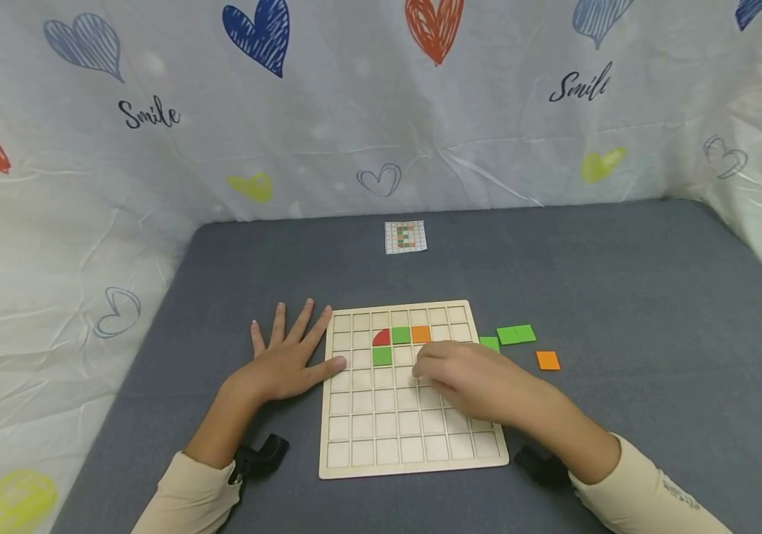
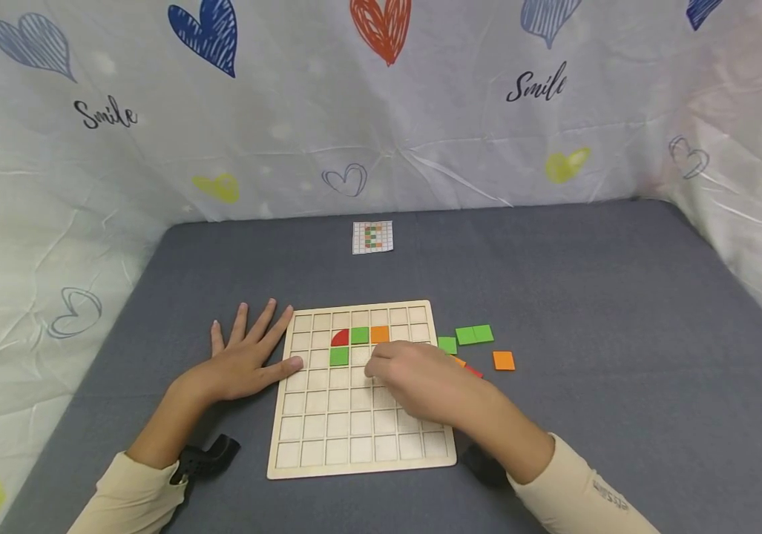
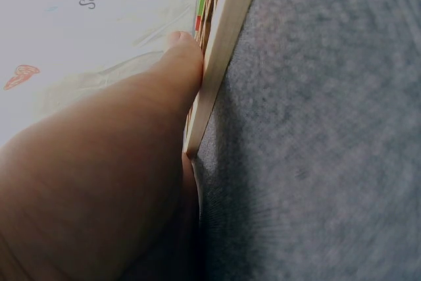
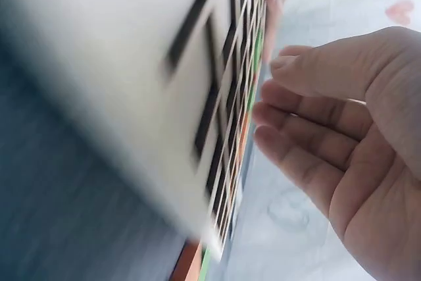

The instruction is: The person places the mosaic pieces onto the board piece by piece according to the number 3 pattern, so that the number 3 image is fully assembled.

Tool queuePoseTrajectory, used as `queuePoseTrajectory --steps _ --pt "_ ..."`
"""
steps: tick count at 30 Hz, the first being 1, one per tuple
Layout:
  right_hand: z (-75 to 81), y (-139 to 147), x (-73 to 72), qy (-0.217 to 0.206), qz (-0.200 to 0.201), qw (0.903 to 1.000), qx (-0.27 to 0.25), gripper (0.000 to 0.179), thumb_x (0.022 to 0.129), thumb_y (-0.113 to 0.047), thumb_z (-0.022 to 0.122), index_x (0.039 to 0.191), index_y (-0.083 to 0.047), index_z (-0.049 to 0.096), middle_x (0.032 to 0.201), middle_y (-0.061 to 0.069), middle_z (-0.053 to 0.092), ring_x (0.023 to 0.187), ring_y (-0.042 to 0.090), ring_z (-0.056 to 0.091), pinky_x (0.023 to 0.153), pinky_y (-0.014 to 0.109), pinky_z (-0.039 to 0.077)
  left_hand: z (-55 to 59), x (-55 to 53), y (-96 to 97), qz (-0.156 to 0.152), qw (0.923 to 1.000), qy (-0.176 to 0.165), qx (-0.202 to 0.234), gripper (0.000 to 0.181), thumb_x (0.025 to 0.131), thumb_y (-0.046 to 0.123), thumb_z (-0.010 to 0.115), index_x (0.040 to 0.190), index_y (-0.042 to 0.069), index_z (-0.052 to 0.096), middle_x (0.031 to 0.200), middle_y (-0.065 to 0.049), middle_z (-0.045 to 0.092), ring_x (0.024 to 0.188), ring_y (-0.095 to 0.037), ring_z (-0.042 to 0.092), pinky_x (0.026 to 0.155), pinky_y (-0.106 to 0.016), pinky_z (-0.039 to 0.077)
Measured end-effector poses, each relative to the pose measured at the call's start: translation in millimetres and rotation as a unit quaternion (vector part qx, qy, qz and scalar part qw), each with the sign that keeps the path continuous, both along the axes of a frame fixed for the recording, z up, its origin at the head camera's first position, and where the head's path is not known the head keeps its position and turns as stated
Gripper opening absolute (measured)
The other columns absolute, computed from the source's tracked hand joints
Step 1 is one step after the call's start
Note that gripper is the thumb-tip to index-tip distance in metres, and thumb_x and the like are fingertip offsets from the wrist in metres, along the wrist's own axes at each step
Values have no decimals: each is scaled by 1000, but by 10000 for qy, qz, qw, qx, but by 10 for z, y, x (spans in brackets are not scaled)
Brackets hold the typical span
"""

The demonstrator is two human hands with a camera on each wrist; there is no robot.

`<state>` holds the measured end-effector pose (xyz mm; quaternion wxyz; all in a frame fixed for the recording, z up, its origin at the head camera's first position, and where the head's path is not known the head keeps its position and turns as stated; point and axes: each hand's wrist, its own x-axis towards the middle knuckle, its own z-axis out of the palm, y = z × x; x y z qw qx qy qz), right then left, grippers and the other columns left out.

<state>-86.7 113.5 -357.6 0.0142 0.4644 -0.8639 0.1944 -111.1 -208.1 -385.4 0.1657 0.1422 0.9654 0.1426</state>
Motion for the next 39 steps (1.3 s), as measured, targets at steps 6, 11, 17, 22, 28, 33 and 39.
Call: queuePoseTrajectory --steps 6,11,17,22,28,33,39 --pt "-51 363 47 304 -330 9980 -434 22 84 8 71 94 -12 73 100 -4 64 91 13 62 76 30 54 3 8 -17 7 10000 31 91 95 93 77 41 164 25 5 167 -11 -7 146 -46 -21 101 -74 -20" --pt "-53 616 61 546 -651 9948 -565 25 82 8 74 94 -13 74 98 -7 63 89 10 60 73 30 53 -1 9 -30 18 9998 69 176 95 93 77 42 164 25 6 167 -12 -5 146 -46 -21 101 -74 -21" --pt "20 924 48 195 -1183 9928 -74 29 78 1 83 99 -17 76 98 -10 63 91 11 59 75 35 53 -3 8 -14 31 10000 52 64 95 93 76 43 164 26 5 168 -10 -7 146 -45 -22 101 -73 -21" --pt "63 1118 19 -298 -1557 9859 532 32 75 1 86 101 -16 76 89 -11 58 79 10 54 66 32 49 20 11 3 21 10000 34 38 95 93 75 44 164 25 5 167 -11 -7 146 -46 -21 102 -74 -20" --pt "41 1187 -2 -321 -1708 9823 694 32 73 8 85 98 -11 76 85 -8 56 75 11 52 64 35 50 9 11 8 27 10000 25 -22 95 93 76 43 164 26 5 167 -11 -7 146 -45 -21 102 -74 -20" --pt "5 1214 -22 -202 -1681 9836 627 35 70 13 84 96 -10 76 86 -7 58 78 15 54 67 38 51 5 11 17 37 10000 21 2 95 92 77 43 164 26 6 168 -10 -7 146 -44 -22 102 -74 -20" --pt "-22 1217 -47 -136 -1656 9847 522 34 71 14 82 95 -9 75 84 -7 58 77 14 54 67 38 52 11 14 12 53 10000 2 3 95 92 76 44 164 26 6 168 -10 -7 146 -44 -22 102 -73 -20"
